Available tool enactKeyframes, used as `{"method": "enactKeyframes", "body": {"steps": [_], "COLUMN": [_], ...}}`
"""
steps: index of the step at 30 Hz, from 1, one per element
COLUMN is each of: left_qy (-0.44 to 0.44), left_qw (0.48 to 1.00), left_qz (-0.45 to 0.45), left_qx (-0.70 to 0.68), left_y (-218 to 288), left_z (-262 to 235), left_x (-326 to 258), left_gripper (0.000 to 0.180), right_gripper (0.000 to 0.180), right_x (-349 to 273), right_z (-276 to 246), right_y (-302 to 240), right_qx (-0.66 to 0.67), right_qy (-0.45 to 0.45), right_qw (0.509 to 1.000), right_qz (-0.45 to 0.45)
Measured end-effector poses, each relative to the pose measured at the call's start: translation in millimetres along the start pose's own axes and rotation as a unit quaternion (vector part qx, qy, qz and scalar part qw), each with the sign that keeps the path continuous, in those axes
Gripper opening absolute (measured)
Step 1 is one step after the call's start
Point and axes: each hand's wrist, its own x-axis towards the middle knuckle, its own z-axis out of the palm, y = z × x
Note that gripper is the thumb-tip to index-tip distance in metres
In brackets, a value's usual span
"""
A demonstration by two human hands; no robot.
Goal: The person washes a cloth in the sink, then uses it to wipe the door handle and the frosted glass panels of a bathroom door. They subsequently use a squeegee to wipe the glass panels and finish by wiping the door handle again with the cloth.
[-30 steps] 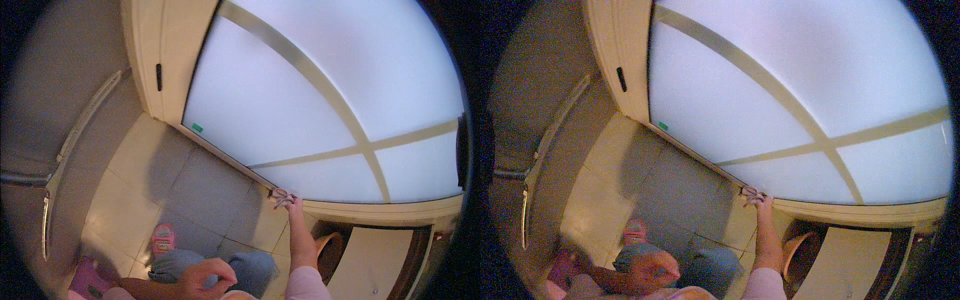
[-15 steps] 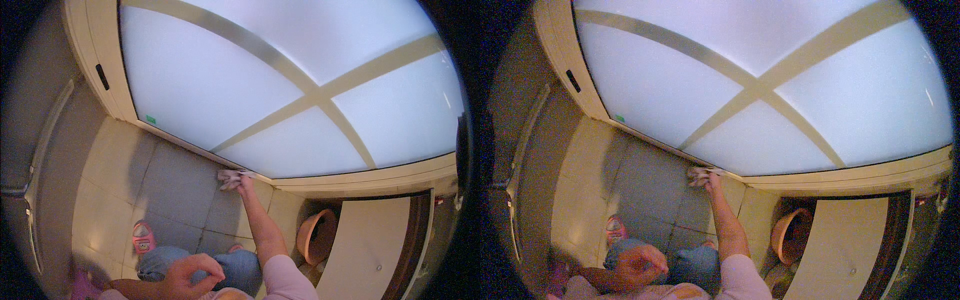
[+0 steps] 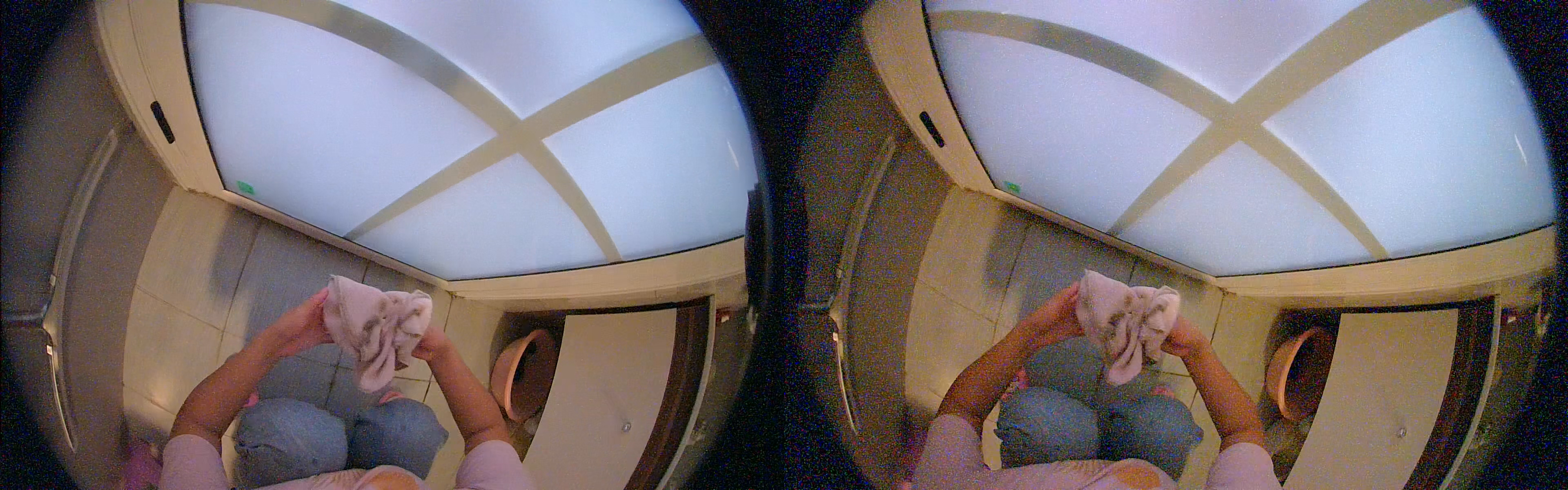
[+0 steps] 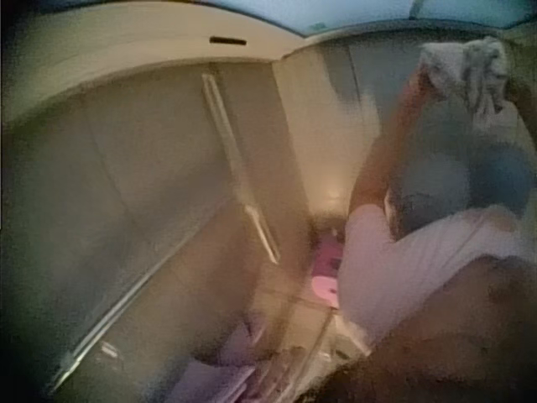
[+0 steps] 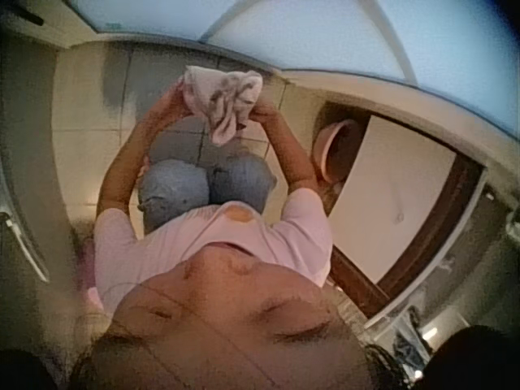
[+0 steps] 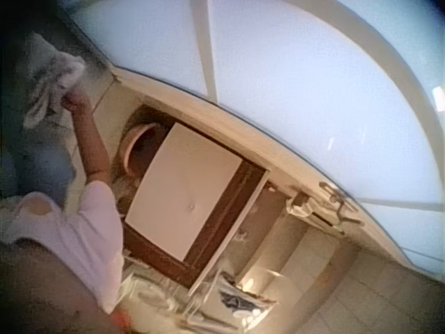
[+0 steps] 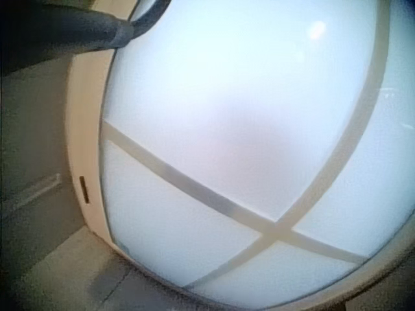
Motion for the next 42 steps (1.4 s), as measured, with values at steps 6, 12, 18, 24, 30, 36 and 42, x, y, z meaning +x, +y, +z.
{"method": "enactKeyframes", "body": {"steps": [6,12,18,24,30,36,42], "left_qy": [0.059,0.135,0.174,0.227,0.375,0.407,0.401], "left_qw": [0.998,0.823,0.692,0.772,0.788,0.849,0.863], "left_qz": [-0.006,0.085,0.131,0.055,0.013,-0.025,0.115], "left_qx": [0.038,0.546,0.689,0.591,0.488,0.337,0.283], "left_y": [-7.2,-43.8,-35.4,-42.0,-46.3,-50.1,-34.4], "left_z": [-3.1,4.0,11.0,-40.9,-29.3,-44.9,-43.3], "left_x": [10.3,20.7,2.8,-52.4,-116.6,-142.5,-163.6], "left_gripper": [0.041,0.033,0.031,0.032,0.029,0.025,0.026], "right_gripper": [0.044,0.034,0.032,0.022,0.026,0.039,0.038], "right_x": [-19.5,-13.4,-19.9,-49.7,14.1,123.6,264.4], "right_z": [-47.5,-46.6,-94.9,-286.6,-286.3,-194.9,-65.4], "right_y": [41.7,68.9,75.8,104.1,75.5,91.2,93.1], "right_qx": [0.009,0.081,0.123,0.090,0.182,-0.120,0.333], "right_qy": [0.107,0.061,0.225,0.449,0.455,0.150,0.203], "right_qw": [0.992,0.994,0.966,0.858,0.866,0.980,0.919], "right_qz": [0.070,0.051,-0.023,-0.231,-0.099,-0.054,0.060]}}
